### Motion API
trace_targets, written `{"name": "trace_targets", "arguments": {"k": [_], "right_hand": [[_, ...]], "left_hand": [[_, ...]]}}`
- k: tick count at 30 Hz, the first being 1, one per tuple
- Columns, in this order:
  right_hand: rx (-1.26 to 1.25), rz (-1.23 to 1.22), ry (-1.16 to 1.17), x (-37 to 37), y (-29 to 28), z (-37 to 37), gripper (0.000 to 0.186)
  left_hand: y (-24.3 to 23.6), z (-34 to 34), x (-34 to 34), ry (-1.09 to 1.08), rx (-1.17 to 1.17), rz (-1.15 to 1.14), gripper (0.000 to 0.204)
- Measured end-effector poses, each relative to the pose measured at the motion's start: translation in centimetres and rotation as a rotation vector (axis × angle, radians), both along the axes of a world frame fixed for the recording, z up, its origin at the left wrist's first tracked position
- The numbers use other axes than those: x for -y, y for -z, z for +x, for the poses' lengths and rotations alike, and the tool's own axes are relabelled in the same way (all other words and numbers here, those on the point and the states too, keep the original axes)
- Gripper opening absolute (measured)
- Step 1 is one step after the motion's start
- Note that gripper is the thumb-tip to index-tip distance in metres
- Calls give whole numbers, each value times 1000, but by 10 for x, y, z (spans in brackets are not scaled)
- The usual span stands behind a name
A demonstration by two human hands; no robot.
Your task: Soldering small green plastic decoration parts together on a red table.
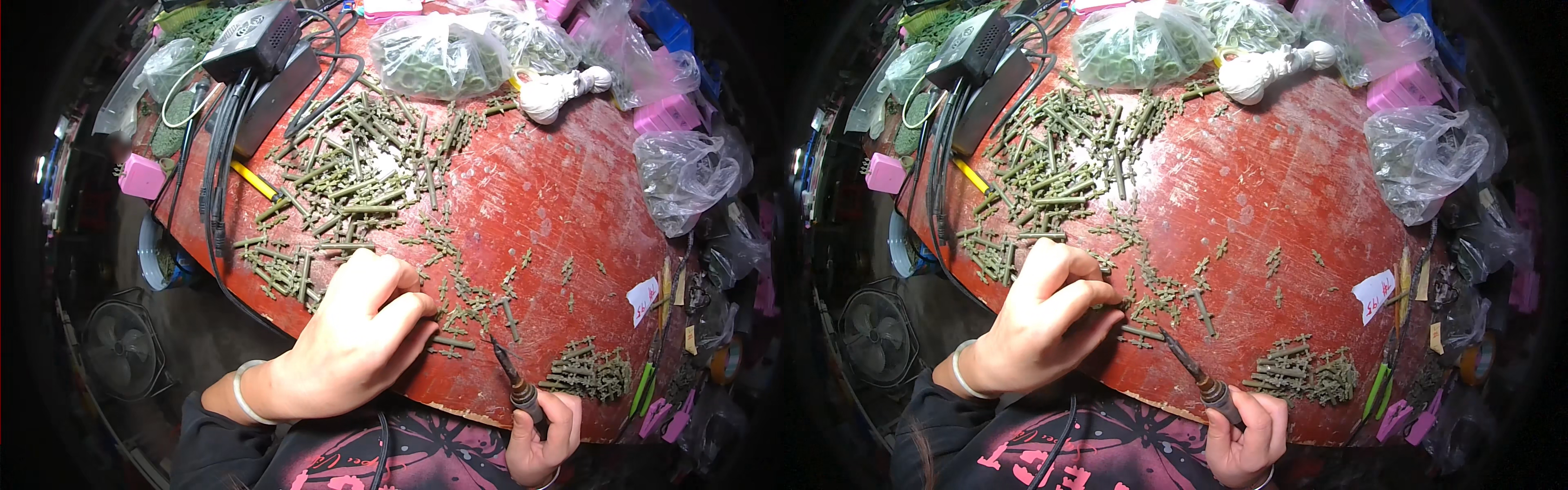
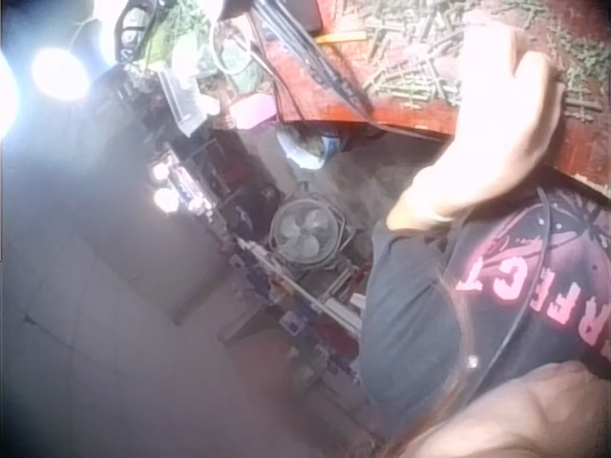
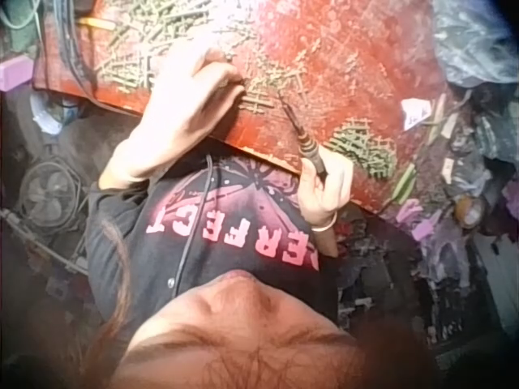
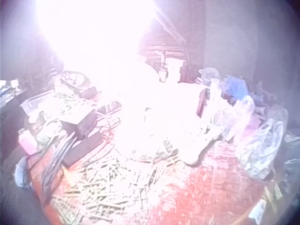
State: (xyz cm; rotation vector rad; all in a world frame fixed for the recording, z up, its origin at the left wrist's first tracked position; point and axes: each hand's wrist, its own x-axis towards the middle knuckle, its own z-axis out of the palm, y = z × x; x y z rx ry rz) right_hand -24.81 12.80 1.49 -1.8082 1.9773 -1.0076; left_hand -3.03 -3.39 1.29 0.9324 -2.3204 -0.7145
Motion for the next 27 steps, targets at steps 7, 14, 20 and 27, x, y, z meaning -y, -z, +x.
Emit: {"name": "trace_targets", "arguments": {"k": [7,14,20,27], "right_hand": [[-4,6,9,2,-4,1,20],[-10,3,7,2,-2,1,20],[-25,-8,-1,3,-3,1,20],[-20,3,8,2,0,2,21]], "left_hand": [[-4,4,5,11,22,-23,28],[0,9,3,-38,31,4,27],[-4,5,2,-29,32,51,29],[1,5,5,-16,51,8,29]]}}
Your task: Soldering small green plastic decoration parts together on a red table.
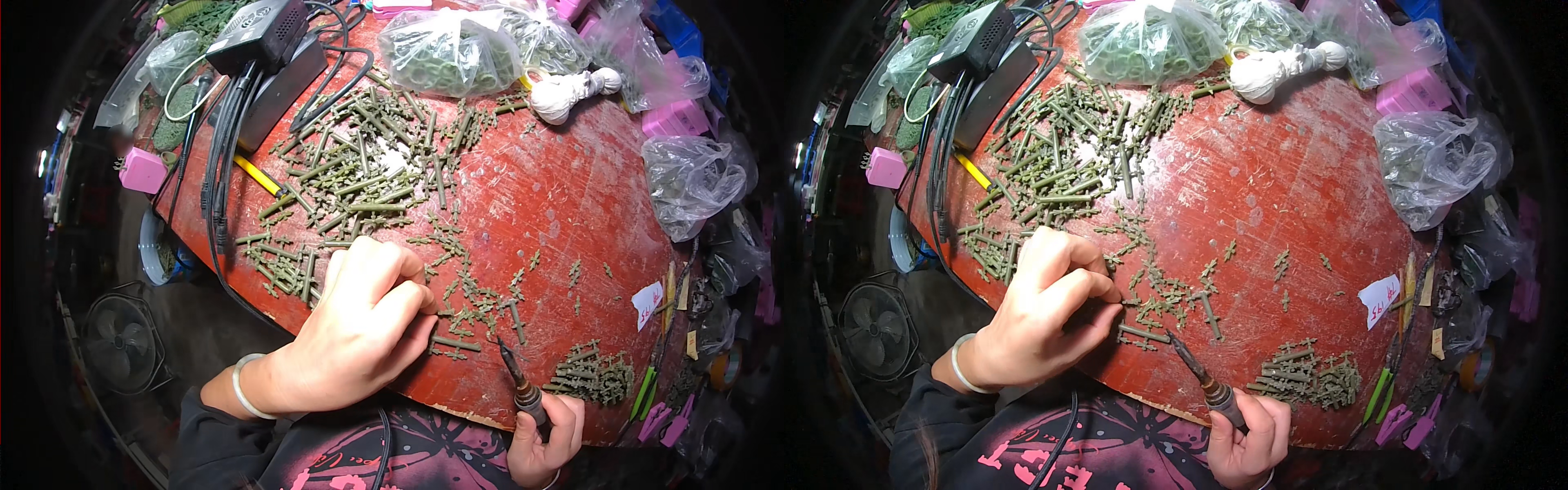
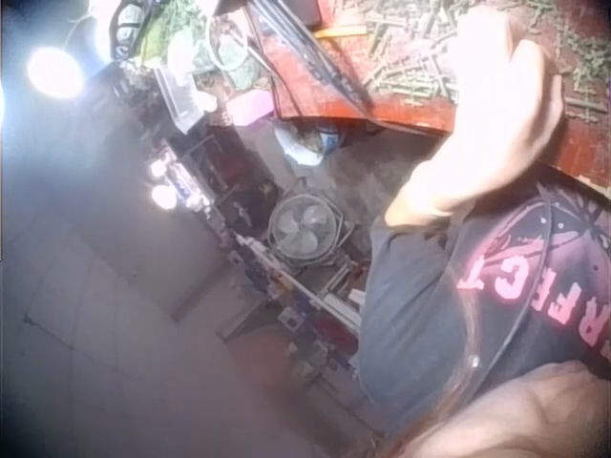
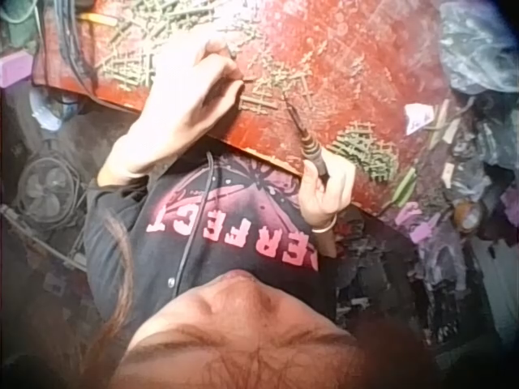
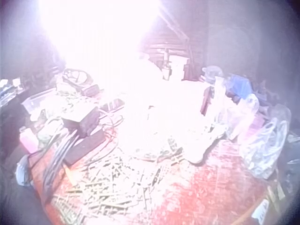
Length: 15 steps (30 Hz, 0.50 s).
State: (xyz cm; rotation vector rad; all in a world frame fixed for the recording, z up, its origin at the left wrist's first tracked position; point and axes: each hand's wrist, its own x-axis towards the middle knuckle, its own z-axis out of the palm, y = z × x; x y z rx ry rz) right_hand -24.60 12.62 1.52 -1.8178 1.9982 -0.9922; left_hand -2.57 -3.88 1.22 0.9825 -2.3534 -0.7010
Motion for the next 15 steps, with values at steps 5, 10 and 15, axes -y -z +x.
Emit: {"name": "trace_targets", "arguments": {"k": [5,10,15], "right_hand": [[-3,1,-1,0,0,-1,21],[-1,3,13,-1,-2,-1,21],[-13,-7,-4,0,1,0,21]], "left_hand": [[-1,2,2,25,2,-11,29],[-5,5,1,32,27,35,30],[-2,0,-1,-31,26,2,30]]}}
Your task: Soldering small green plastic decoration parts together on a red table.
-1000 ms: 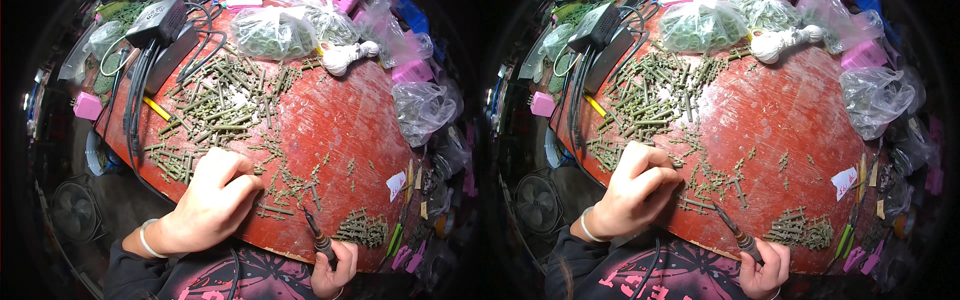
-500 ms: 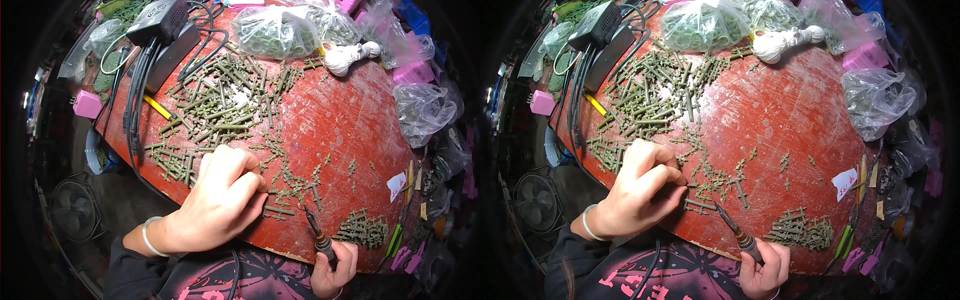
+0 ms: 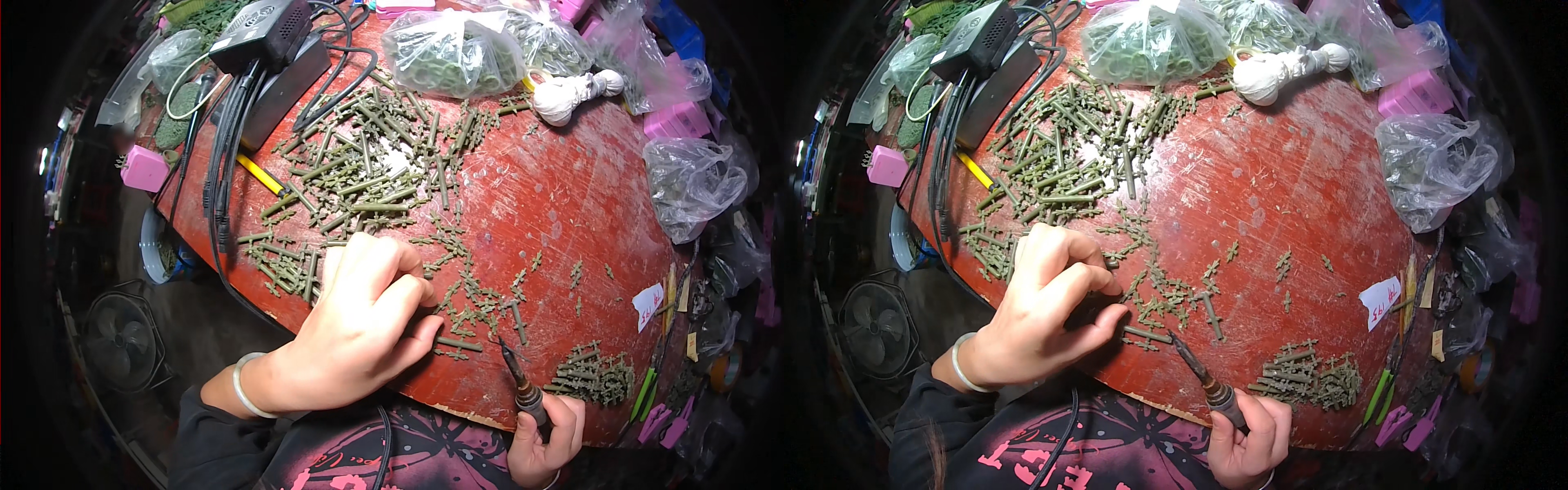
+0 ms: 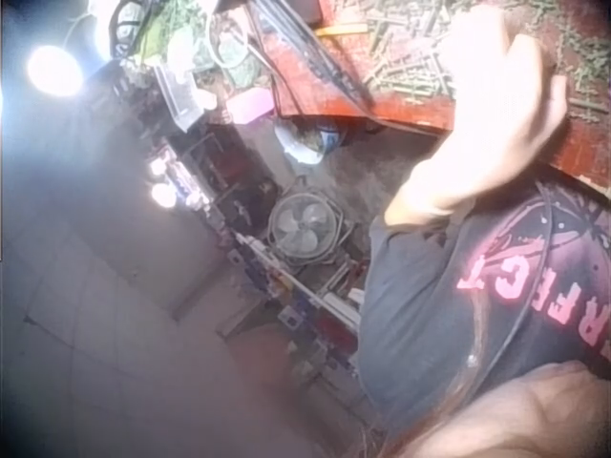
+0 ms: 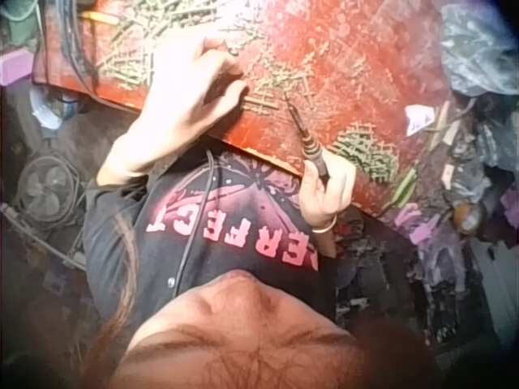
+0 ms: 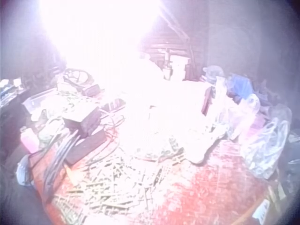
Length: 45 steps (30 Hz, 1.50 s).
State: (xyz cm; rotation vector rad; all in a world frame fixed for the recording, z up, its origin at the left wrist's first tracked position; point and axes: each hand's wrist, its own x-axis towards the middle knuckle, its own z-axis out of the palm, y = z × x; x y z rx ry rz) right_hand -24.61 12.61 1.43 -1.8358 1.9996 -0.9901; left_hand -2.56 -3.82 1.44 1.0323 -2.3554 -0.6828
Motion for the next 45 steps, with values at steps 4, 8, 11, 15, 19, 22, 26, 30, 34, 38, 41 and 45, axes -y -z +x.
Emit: {"name": "trace_targets", "arguments": {"k": [4,8,11,15,19,22,26,30,34,38,41,45], "right_hand": [[-3,3,12,-1,-1,-1,21],[4,8,9,0,-3,0,21],[2,7,12,0,-3,0,21],[2,7,6,0,-2,-1,21],[3,-9,2,0,0,0,20],[-2,6,17,-8,9,-3,22],[-14,25,30,-9,10,-3,25],[-12,2,5,1,-3,1,20],[9,15,-9,-6,7,-4,26],[45,47,-36,-9,8,-6,30],[27,52,26,-8,9,-2,26],[-16,8,8,0,-2,1,20]], "left_hand": [[3,-5,0,-1,-4,-47,31],[9,-3,-2,-21,-13,-89,33],[10,-3,-2,-62,-20,-202,34],[9,5,-5,38,63,-319,26],[5,11,-9,57,58,-303,27],[7,15,-12,61,-17,-203,31],[7,22,-16,117,-29,-127,41],[13,30,-17,105,7,-259,40],[18,32,-19,26,-6,-301,40],[16,17,-25,43,-95,-276,40],[17,10,-22,4,-71,-266,41],[17,8,-20,15,-16,-259,43]]}}
